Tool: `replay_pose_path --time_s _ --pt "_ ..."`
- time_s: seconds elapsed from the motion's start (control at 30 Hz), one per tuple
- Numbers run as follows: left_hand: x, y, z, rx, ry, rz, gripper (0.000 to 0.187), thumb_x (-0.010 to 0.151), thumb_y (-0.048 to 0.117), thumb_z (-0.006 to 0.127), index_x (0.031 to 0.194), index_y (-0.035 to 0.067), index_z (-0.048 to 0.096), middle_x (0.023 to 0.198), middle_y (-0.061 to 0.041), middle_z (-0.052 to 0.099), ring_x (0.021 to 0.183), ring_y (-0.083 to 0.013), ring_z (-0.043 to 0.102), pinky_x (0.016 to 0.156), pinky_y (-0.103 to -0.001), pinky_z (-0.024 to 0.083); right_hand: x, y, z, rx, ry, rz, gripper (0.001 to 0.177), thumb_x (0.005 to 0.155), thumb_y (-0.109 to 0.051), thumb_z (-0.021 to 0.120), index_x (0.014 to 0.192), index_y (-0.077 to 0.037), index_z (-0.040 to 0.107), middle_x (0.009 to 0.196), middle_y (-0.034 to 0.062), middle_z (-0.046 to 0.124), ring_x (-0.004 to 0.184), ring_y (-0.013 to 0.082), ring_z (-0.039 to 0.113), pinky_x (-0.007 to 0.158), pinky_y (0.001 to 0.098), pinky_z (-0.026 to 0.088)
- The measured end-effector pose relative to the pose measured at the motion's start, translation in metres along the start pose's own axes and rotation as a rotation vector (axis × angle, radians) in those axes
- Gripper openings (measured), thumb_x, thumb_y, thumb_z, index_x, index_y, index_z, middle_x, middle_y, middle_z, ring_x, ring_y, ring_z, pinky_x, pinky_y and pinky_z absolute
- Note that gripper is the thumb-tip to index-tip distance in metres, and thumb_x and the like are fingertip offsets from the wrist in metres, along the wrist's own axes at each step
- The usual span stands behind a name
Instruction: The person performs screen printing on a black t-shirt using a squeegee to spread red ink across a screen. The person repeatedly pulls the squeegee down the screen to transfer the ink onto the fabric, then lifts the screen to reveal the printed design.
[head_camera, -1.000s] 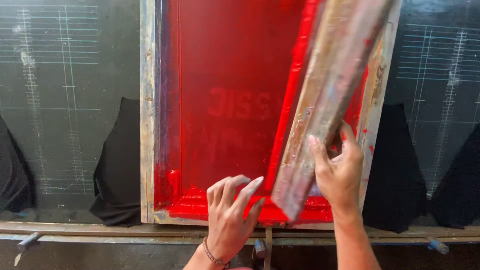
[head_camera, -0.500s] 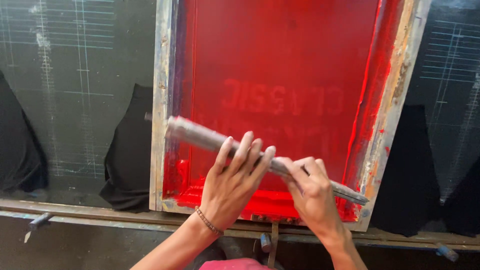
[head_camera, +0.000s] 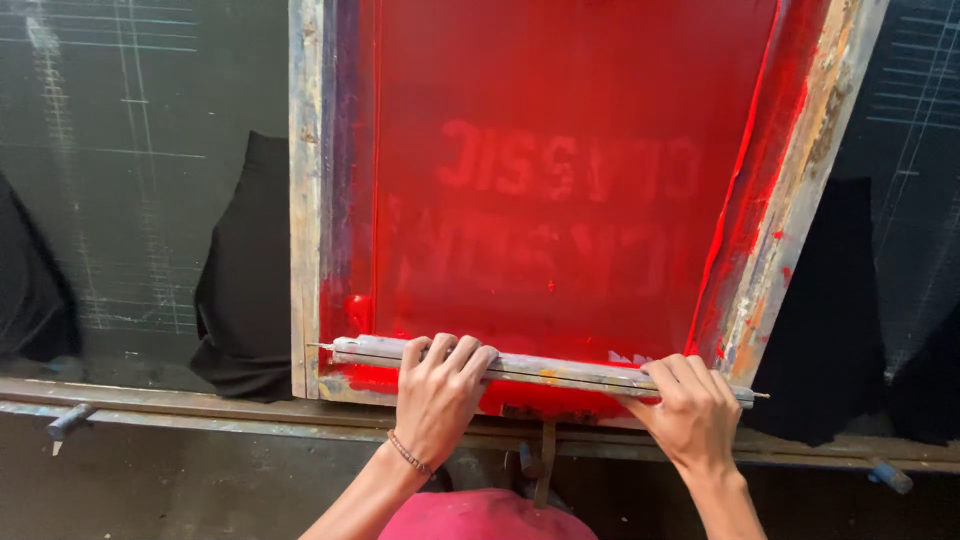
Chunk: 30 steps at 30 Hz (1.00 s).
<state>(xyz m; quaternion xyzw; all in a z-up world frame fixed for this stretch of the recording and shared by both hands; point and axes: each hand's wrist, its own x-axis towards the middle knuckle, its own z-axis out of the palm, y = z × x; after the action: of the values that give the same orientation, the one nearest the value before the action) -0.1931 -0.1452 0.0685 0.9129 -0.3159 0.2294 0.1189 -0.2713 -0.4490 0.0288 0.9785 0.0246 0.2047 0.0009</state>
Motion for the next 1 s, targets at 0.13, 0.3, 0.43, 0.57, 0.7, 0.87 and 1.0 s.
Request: replay_pose_path --time_s 0.13,0.3,0.43,0.57,0.7,0.87,1.0 --pt "-0.006 -0.008 0.012 0.035 -0.096 -0.002 0.014 0.085 0.018 0.066 0.099 0.02 0.064 0.09 -0.001 0.063 0.084 -0.0249 0.056 0.083 -0.039 0.043 -0.013 0.014 0.012 0.014 0.019 -0.04 0.057 0.086 -0.076 0.054 0.08 -0.021 0.065 0.077 -0.0036 0.061 0.074 0.0208 0.06 0.059 0.0368 0.044" --pt "-0.021 -0.039 0.021 0.144 -0.169 -0.059 0.017 0.083 0.028 0.072 0.093 0.02 0.061 0.09 0.001 0.062 0.086 -0.0237 0.057 0.087 -0.038 0.044 -0.004 0.024 0.016 -0.032 0.027 -0.086 0.059 0.085 -0.078 0.058 0.074 -0.02 0.059 0.071 -0.0023 0.057 0.069 0.0208 0.058 0.057 0.0361 0.042" --pt "-0.032 -0.045 0.038 0.196 -0.24 -0.087 0.047 0.066 0.036 0.087 0.105 0.022 0.065 0.098 0.003 0.064 0.109 -0.0161 0.059 0.106 -0.035 0.039 0.006 0.031 0.03 0.053 0.106 -0.072 0.055 0.079 -0.075 0.07 0.073 -0.021 0.055 0.068 -0.0043 0.052 0.072 0.0186 0.059 0.065 0.0333 0.051" --pt "-0.037 -0.041 0.047 0.206 -0.225 -0.128 0.048 0.068 0.036 0.086 0.109 0.023 0.065 0.1 0.004 0.064 0.11 -0.0147 0.058 0.107 -0.035 0.038 0.001 0.047 0.047 0.076 0.123 -0.062 0.054 0.075 -0.072 0.075 0.075 -0.022 0.057 0.068 -0.0045 0.053 0.072 0.0179 0.059 0.065 0.033 0.05" --pt "-0.038 -0.044 0.051 0.232 -0.245 -0.155 0.05 0.066 0.04 0.087 0.107 0.024 0.064 0.099 0.005 0.064 0.11 -0.0139 0.059 0.107 -0.034 0.038 0.001 0.056 0.042 0.105 0.123 -0.025 0.057 0.074 -0.074 0.074 0.075 -0.019 0.059 0.068 -0.0027 0.055 0.072 0.0202 0.06 0.064 0.0349 0.05" --pt "-0.043 -0.054 0.047 0.254 -0.285 -0.092 0.045 0.069 0.039 0.085 0.104 0.023 0.062 0.098 0.006 0.062 0.108 -0.0121 0.059 0.106 -0.033 0.04 -0.015 0.063 0.069 0.028 0.094 -0.021 0.055 0.073 -0.081 0.067 0.072 -0.028 0.054 0.067 -0.0094 0.049 0.072 0.0149 0.056 0.065 0.0315 0.047" --pt "-0.042 -0.065 0.046 0.212 -0.261 -0.11 0.046 0.07 0.041 0.084 0.106 0.024 0.061 0.096 0.006 0.061 0.107 -0.0119 0.059 0.107 -0.033 0.04 -0.005 0.051 0.04 0.008 0.098 -0.012 0.029 0.077 -0.05 0.068 0.069 -0.027 0.052 0.064 -0.0095 0.046 0.069 0.0152 0.056 0.063 0.0323 0.047"
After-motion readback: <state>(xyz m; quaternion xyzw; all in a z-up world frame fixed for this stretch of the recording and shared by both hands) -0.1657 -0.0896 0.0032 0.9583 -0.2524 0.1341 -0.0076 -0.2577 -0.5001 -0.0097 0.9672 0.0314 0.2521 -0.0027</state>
